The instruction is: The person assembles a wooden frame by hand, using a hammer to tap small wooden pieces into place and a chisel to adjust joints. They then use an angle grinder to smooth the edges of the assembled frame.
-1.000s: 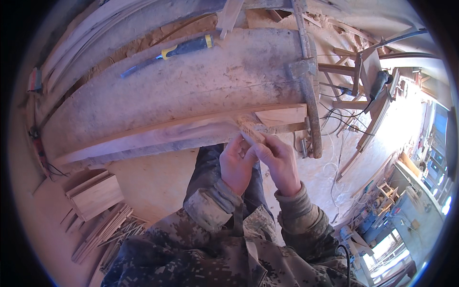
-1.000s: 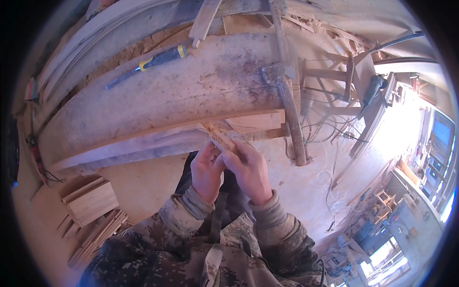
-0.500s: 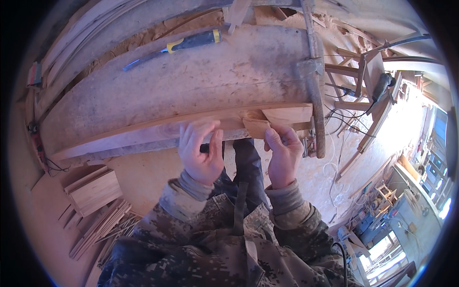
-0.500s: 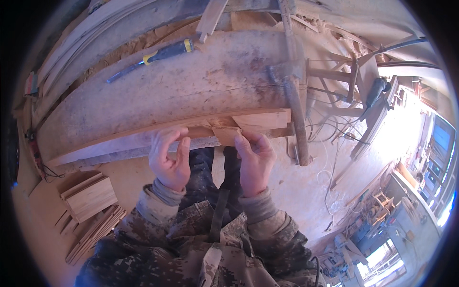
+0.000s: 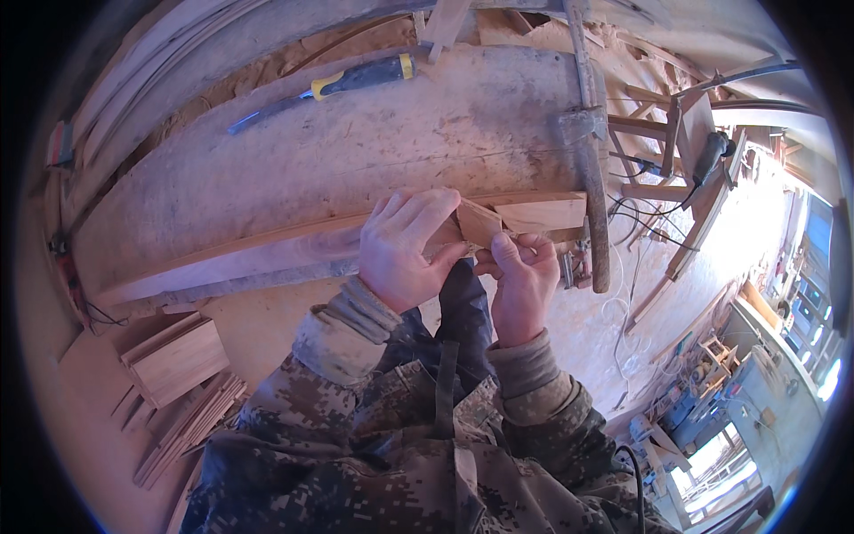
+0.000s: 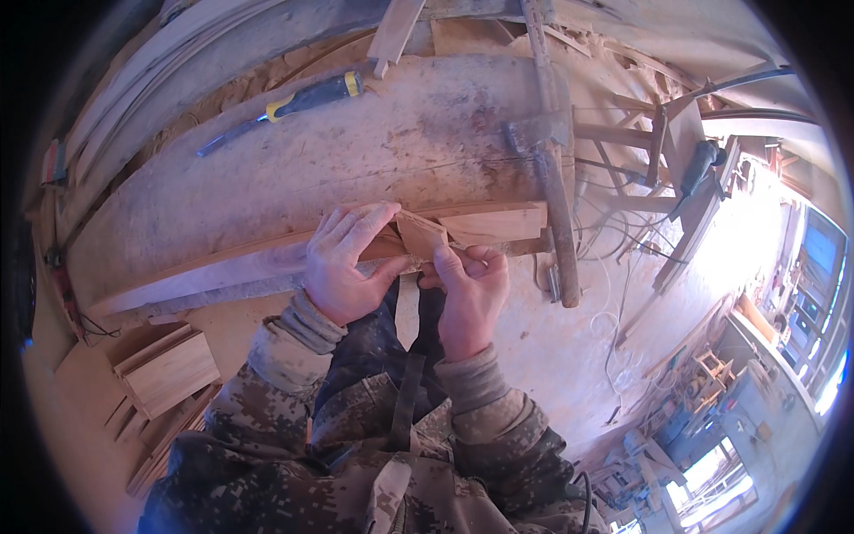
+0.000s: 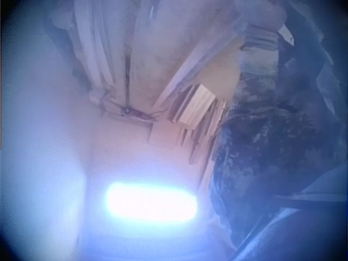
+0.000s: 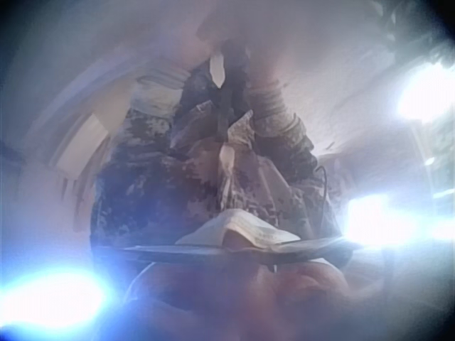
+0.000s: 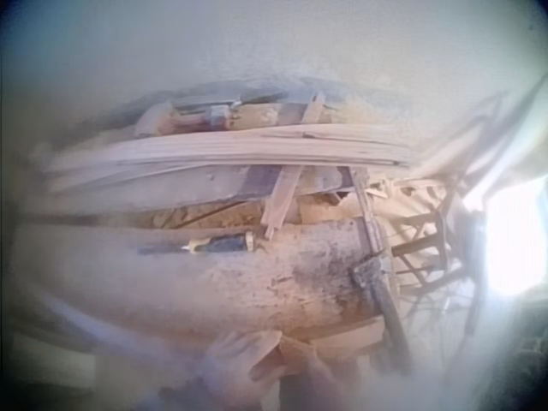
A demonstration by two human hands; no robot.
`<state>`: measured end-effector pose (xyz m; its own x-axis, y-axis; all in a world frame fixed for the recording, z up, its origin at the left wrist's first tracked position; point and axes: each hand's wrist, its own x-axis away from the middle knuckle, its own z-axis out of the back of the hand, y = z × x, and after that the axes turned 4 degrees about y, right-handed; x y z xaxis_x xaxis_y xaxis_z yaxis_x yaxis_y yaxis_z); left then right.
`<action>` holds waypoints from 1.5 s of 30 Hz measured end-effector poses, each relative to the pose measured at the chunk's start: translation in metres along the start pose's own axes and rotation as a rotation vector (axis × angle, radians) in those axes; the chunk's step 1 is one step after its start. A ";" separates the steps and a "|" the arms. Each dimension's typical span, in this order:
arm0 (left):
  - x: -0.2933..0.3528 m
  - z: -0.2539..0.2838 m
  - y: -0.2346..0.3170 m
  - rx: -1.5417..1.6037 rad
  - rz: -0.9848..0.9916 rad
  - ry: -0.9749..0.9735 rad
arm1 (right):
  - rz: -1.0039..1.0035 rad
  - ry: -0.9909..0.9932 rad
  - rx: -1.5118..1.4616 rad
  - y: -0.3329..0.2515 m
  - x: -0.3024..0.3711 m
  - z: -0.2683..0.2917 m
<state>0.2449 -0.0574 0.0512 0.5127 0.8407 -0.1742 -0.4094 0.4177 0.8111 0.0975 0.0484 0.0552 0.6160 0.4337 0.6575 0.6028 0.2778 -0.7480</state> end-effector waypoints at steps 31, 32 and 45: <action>0.002 -0.025 -0.008 0.101 -0.195 0.084 | -0.105 -0.039 0.260 -0.019 -0.001 0.015; 0.002 -0.025 -0.009 0.087 -0.216 0.078 | -0.075 -0.066 0.370 -0.024 -0.003 0.025; 0.008 -0.026 -0.011 -0.072 -0.298 0.065 | 0.389 0.057 1.378 -0.095 -0.112 0.129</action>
<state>0.2334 -0.0462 0.0263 0.5696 0.6971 -0.4355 -0.3023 0.6704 0.6776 -0.0942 0.0835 0.0411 0.6638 0.6486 0.3724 -0.5495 0.7607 -0.3454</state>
